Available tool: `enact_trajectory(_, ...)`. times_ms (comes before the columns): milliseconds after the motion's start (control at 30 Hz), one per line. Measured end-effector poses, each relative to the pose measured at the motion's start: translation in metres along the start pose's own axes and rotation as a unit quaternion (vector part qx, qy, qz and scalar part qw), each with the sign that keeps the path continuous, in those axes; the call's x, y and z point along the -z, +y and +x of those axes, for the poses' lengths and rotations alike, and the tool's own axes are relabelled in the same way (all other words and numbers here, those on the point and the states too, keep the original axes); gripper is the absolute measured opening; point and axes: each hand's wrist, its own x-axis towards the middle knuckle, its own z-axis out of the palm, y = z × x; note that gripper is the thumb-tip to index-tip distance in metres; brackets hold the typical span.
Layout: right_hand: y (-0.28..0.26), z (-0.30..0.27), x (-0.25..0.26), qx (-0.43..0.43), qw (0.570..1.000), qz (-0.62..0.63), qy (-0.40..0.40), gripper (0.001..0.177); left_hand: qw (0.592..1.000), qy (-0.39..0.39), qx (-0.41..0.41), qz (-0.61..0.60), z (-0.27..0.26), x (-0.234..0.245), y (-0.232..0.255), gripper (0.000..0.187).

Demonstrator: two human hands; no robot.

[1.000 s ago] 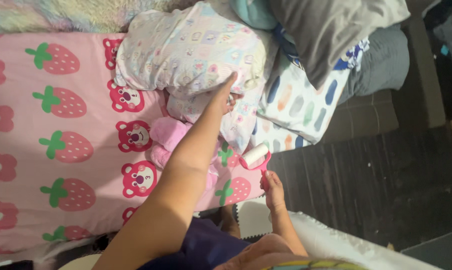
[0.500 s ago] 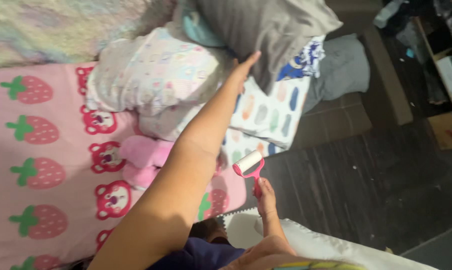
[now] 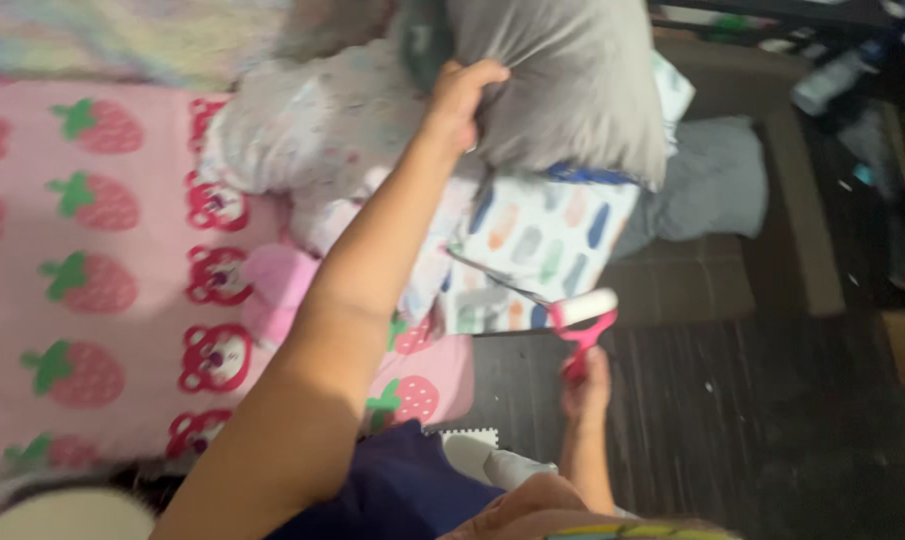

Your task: The person uses a pink lint roller to clean a pink strawberry-patterned bedsheet and several stuffed toys on a bed. They roll the lint roller over the sheet and then over a gray pillow, a blue plush toy, and a pink plush toy.

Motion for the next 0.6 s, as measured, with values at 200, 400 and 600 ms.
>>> enact_trajectory(200, -0.088, 0.037, -0.128, 0.109, 0.979, 0.128, -0.115, 0.036, 0.997, 0.043, 0.015, 0.061, -0.135, 0.195, 0.078, 0.037)
enact_trajectory(400, -0.017, 0.063, -0.336, 0.098, 0.907, -0.22, -0.346, 0.031, 0.962, 0.171, 0.121, 0.174, -0.153, 0.283, 0.012, 0.041)
enact_trajectory(600, 0.094, 0.115, -0.38, 0.168, 0.783, -0.5, -0.328, 0.034, 0.977, 0.118, 0.099, 0.144, -0.14, 0.329, -0.046, 0.039)
